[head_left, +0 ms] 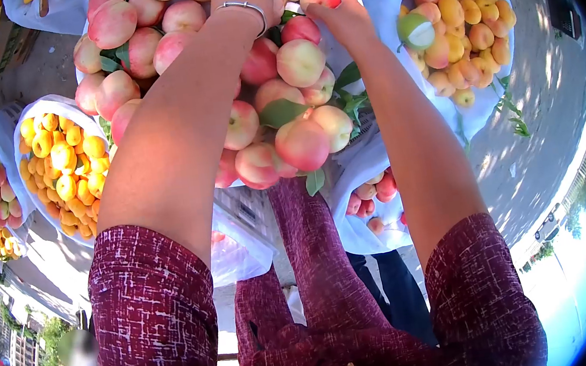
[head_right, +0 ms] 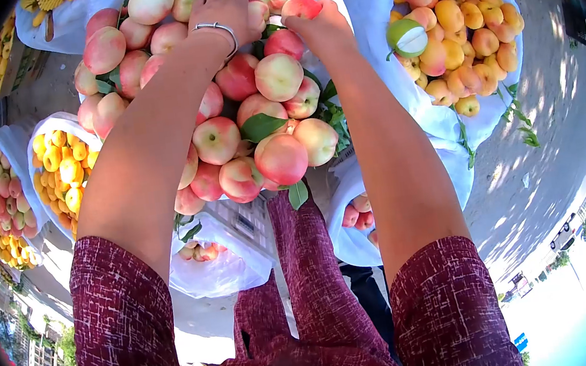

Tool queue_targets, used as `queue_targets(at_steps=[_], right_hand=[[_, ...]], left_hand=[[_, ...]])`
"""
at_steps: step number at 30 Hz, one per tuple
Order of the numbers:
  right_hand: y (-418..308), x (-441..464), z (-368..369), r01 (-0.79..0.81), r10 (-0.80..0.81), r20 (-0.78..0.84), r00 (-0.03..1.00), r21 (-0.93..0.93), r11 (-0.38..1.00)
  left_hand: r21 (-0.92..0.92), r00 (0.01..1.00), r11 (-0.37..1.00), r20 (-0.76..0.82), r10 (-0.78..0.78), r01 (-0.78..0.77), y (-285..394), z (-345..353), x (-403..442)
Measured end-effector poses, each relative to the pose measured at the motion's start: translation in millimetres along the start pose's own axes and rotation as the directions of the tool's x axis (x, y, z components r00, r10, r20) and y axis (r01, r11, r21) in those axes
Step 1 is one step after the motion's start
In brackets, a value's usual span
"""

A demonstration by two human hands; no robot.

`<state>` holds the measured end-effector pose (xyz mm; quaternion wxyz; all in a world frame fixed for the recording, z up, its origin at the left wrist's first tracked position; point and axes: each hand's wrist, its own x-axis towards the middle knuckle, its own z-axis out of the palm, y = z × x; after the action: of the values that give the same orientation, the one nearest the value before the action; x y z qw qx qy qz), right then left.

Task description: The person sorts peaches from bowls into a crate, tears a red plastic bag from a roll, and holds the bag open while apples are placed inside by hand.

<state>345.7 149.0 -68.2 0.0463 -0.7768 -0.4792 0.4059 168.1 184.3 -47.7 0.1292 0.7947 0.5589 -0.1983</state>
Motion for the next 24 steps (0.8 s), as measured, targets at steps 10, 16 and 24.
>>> queue_targets(at_steps=[10,16,24], right_hand=[[27,45,7,0.183,-0.166,0.078,0.983,-0.409,0.894],[-8,-45,-15,0.413,-0.459,-0.009,0.889,-0.421,0.808],[-70,-353,105,-0.099,-0.400,0.804,0.441,0.486,0.868]], left_hand=[[-0.321,0.968,0.916,-0.147,0.202,-0.240,-43,-40,-80],[-0.810,0.909,0.454,-0.418,-0.003,-0.371,-107,-33,-270],[-0.750,0.902,-0.505,0.320,0.289,0.428,-109,117,-568]])
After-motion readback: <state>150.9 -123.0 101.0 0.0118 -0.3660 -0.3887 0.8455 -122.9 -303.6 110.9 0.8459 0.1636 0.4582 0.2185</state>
